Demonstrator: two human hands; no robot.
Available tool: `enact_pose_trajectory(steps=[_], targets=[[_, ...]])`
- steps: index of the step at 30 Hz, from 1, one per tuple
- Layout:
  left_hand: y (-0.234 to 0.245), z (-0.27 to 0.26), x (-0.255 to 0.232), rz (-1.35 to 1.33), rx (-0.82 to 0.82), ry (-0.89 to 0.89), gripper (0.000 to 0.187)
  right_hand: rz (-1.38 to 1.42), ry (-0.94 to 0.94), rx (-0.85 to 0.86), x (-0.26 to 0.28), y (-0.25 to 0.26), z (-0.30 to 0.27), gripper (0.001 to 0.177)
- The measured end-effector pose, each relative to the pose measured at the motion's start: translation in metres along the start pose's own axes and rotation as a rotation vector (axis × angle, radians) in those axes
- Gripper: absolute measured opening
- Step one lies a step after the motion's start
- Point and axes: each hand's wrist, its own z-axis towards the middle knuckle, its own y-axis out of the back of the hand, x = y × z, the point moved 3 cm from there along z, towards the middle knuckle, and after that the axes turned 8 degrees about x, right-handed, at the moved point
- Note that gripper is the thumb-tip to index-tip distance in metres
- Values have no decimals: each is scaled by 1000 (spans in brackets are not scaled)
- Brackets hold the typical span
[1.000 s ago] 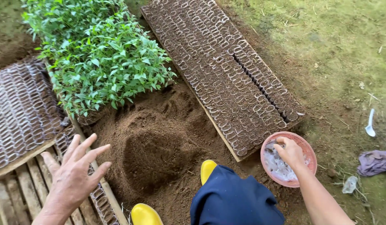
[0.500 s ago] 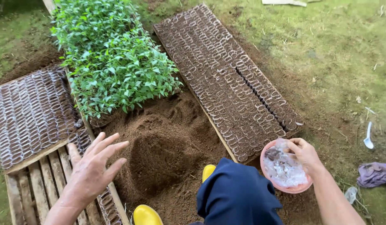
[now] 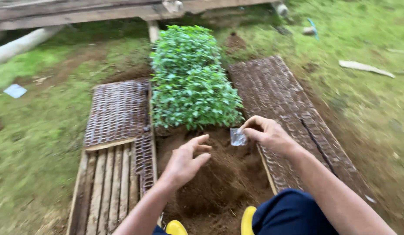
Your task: The person fills small plastic seedling pots with soil from a large pile, then places the filled pots into a wooden tray. The person repeats this process multiple times, occasionally reaching for a small container to add contents to the pots.
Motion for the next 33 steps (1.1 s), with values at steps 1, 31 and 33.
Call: enact_pose_trajectory(steps=[1, 31, 33], targets=[[-8, 6, 12, 0, -33, 6, 60, -6, 23, 24, 12, -14, 7, 22], [21, 10, 62, -192, -254, 248, 12, -208, 250, 279, 20, -98, 35, 18], [21, 10, 63, -202, -259, 269, 13, -228, 265, 269, 21, -99, 33, 14]])
